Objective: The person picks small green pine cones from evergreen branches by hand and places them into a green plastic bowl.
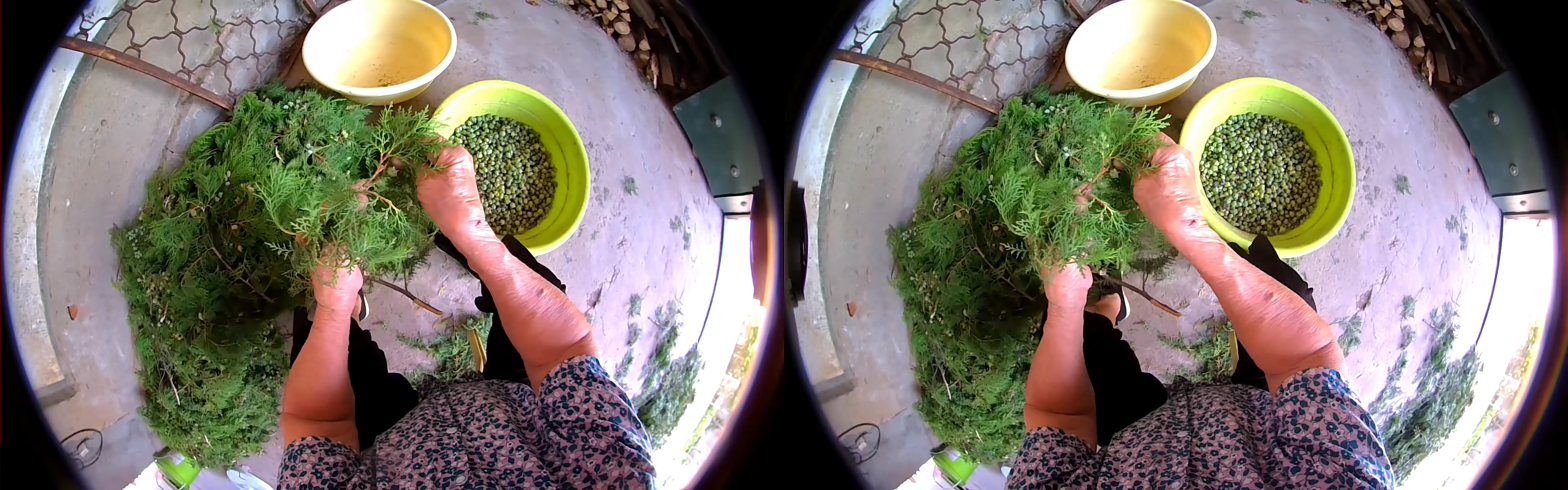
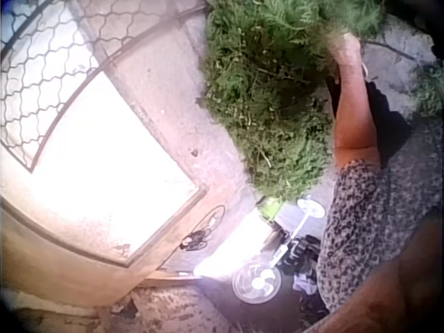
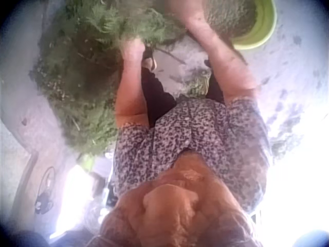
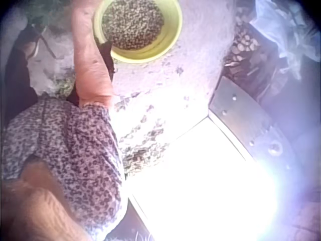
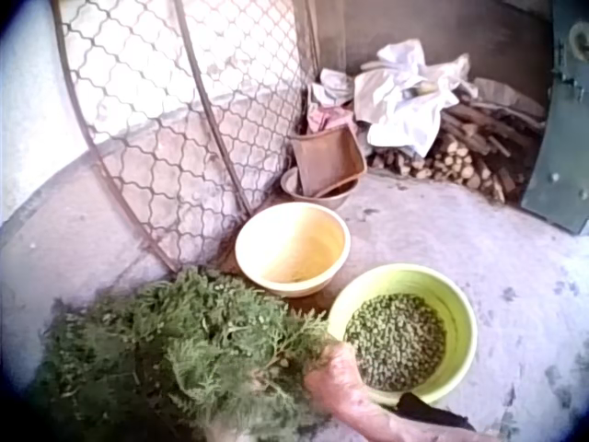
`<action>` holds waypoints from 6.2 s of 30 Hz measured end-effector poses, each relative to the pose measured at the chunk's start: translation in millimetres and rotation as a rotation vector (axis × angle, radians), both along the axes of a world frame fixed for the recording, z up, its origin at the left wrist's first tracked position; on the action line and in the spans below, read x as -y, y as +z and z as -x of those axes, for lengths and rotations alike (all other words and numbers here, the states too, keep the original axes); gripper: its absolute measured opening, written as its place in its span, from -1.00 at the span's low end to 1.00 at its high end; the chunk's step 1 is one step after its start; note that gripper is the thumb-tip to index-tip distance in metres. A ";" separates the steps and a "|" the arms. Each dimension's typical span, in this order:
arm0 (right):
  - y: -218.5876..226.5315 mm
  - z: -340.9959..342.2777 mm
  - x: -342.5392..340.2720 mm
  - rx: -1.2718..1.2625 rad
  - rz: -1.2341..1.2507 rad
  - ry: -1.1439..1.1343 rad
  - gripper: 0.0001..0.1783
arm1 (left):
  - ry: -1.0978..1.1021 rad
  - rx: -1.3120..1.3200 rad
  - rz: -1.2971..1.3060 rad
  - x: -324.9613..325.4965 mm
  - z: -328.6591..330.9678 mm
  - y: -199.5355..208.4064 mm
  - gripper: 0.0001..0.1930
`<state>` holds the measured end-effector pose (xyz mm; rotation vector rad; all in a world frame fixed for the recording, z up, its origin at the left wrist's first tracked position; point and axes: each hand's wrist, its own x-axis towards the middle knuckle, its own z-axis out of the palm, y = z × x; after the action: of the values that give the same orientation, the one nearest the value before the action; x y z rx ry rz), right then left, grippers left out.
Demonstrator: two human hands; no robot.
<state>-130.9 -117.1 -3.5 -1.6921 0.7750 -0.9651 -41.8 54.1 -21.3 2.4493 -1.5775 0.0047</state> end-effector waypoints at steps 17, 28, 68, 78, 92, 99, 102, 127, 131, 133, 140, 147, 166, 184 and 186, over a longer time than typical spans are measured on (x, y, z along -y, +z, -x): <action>40.0 22.8 26.6 0.768 -1.001 0.340 -0.67 | 0.447 -0.904 0.590 -1.5 -13.7 -24.9 -0.66; 34.0 1.5 -14.1 0.038 -0.614 0.252 -0.74 | 0.134 -0.747 0.555 -13.6 -15.0 -67.0 -0.71; 25.2 1.5 -20.9 0.306 -0.837 0.310 -0.71 | 0.366 -1.512 0.779 -7.4 -15.3 -39.6 -0.63; 26.6 0.8 -20.4 -0.134 -0.069 0.371 -0.79 | 0.254 -1.548 0.898 -4.7 -16.5 -34.1 -0.68; 10.9 -3.3 -32.1 0.077 -0.184 0.299 -0.71 | 0.363 -1.352 0.817 2.3 -12.7 -24.2 -0.68; 22.8 -1.0 -29.3 -0.131 0.085 0.325 -0.82 | 0.313 -1.422 0.819 -14.7 -18.6 -48.3 -0.65; 22.9 0.4 -30.1 0.032 -0.322 0.421 -0.81 | 0.167 -1.308 0.865 -2.6 -16.5 -31.6 -0.66; 22.6 9.9 1.7 0.518 -1.168 0.534 -0.69 | 0.937 -1.634 1.105 28.5 -50.5 44.8 -0.90; 26.9 6.4 -6.3 0.351 -1.097 0.546 -0.70 | 0.856 -1.722 0.973 33.4 -42.2 41.0 -0.90; 35.8 6.9 -10.6 0.219 -1.027 0.587 -0.71 | 0.748 -1.842 0.871 38.1 -35.4 39.2 -0.87; 33.0 -1.0 -18.7 -0.320 -0.776 0.716 -0.77 | 0.448 -2.065 0.614 39.6 -27.4 36.0 -0.92; 30.9 -4.7 -25.0 -0.345 -0.774 0.709 -0.77 | 0.631 -1.865 0.734 40.7 -23.7 23.6 -0.86; 16.7 -5.2 -18.3 0.440 -1.251 0.525 -0.67 | 0.672 -1.944 0.787 40.8 -29.5 38.7 -0.85; 12.5 -9.4 -27.2 0.433 -1.264 0.484 -0.75 | 0.576 -1.987 0.668 47.1 -26.2 19.5 -0.84; 14.7 -8.7 -24.0 0.454 -1.260 0.425 -0.72 | 0.540 -2.019 0.706 42.5 -33.8 24.3 -0.85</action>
<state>-122.2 -93.1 11.2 -0.4589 0.4807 -0.3427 -8.0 11.6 2.9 1.0197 0.0741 -1.1081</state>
